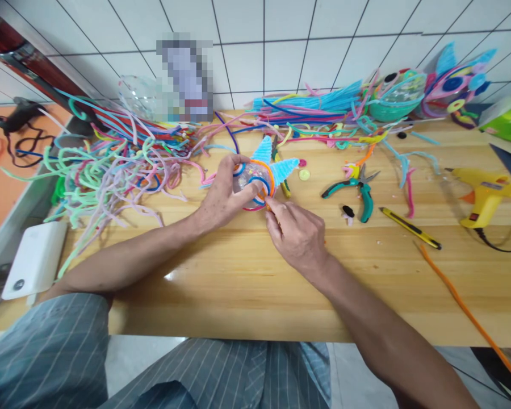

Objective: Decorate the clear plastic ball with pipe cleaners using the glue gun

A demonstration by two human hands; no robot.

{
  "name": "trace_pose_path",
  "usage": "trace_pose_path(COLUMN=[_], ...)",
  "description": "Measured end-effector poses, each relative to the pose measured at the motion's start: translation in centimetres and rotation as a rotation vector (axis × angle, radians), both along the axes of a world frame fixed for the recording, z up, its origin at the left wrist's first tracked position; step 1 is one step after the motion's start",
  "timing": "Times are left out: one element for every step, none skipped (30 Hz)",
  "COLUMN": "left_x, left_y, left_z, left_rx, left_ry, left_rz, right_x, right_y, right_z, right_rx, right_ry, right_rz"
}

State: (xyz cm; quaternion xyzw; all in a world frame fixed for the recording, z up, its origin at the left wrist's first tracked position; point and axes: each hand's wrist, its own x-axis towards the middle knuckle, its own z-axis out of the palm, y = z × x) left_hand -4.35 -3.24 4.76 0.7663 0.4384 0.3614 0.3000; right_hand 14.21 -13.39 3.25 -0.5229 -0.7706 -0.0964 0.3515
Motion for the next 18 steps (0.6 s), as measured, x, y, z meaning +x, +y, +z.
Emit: trace_pose_path(left_x=[-0.01, -0.01, -0.01, -0.01, -0.01, -0.01, -0.01, -0.01, -0.02, -0.02, -0.03, -0.03, -0.02, 0.00, 0.02, 0.06, 0.11, 0.16], left_y=[0.01, 0.02, 0.02, 0.02, 0.01, -0.01, -0.03, -0.05, -0.08, -0.10, -0.11, -0.12, -0.13, -0.13, -0.14, -0.15, -0.18, -0.23], left_z=[-0.04, -0.07, -0.09, -0.10, -0.11, -0.11, -0.11, -0.11, -0.11, -0.12, -0.14, -0.17, -0.22, -0.30, -0.41, -0.55, -0.70, -0.87], left_rx=[0.002, 0.004, 0.008, 0.013, 0.017, 0.021, 0.024, 0.024, 0.024, 0.023, 0.023, 0.025, 0.027, 0.030, 0.029, 0.024, 0.013, -0.004], left_ry=[-0.002, -0.003, -0.004, -0.006, -0.008, -0.009, -0.010, -0.011, -0.012, -0.012, -0.013, -0.014, -0.014, -0.016, -0.020, -0.026, -0.036, -0.051], left_rz=[-0.002, -0.002, -0.003, -0.004, -0.006, -0.008, -0.009, -0.010, -0.010, -0.008, -0.006, -0.005, -0.004, -0.001, 0.002, 0.007, 0.014, 0.021], right_x=[0.02, 0.02, 0.02, 0.00, -0.02, -0.04, -0.07, -0.10, -0.14, -0.18, -0.22, -0.27, -0.31, -0.34, -0.36, -0.36, -0.36, -0.33], right_y=[-0.03, -0.06, -0.07, -0.07, -0.06, -0.04, -0.02, -0.01, 0.00, -0.01, -0.02, -0.05, -0.07, -0.09, -0.11, -0.12, -0.12, -0.11], right_z=[-0.05, -0.08, -0.10, -0.12, -0.13, -0.13, -0.13, -0.12, -0.12, -0.12, -0.12, -0.13, -0.15, -0.17, -0.19, -0.21, -0.23, -0.23], right_rx=[0.002, 0.006, 0.012, 0.018, 0.023, 0.030, 0.040, 0.054, 0.071, 0.088, 0.102, 0.110, 0.109, 0.102, 0.092, 0.080, 0.072, 0.070], right_ry=[-0.005, -0.008, -0.012, -0.021, -0.036, -0.056, -0.079, -0.103, -0.121, -0.131, -0.133, -0.130, -0.124, -0.118, -0.114, -0.111, -0.107, -0.099], right_rz=[-0.003, -0.005, -0.008, -0.013, -0.020, -0.030, -0.040, -0.049, -0.052, -0.049, -0.043, -0.037, -0.033, -0.032, -0.036, -0.042, -0.045, -0.045])
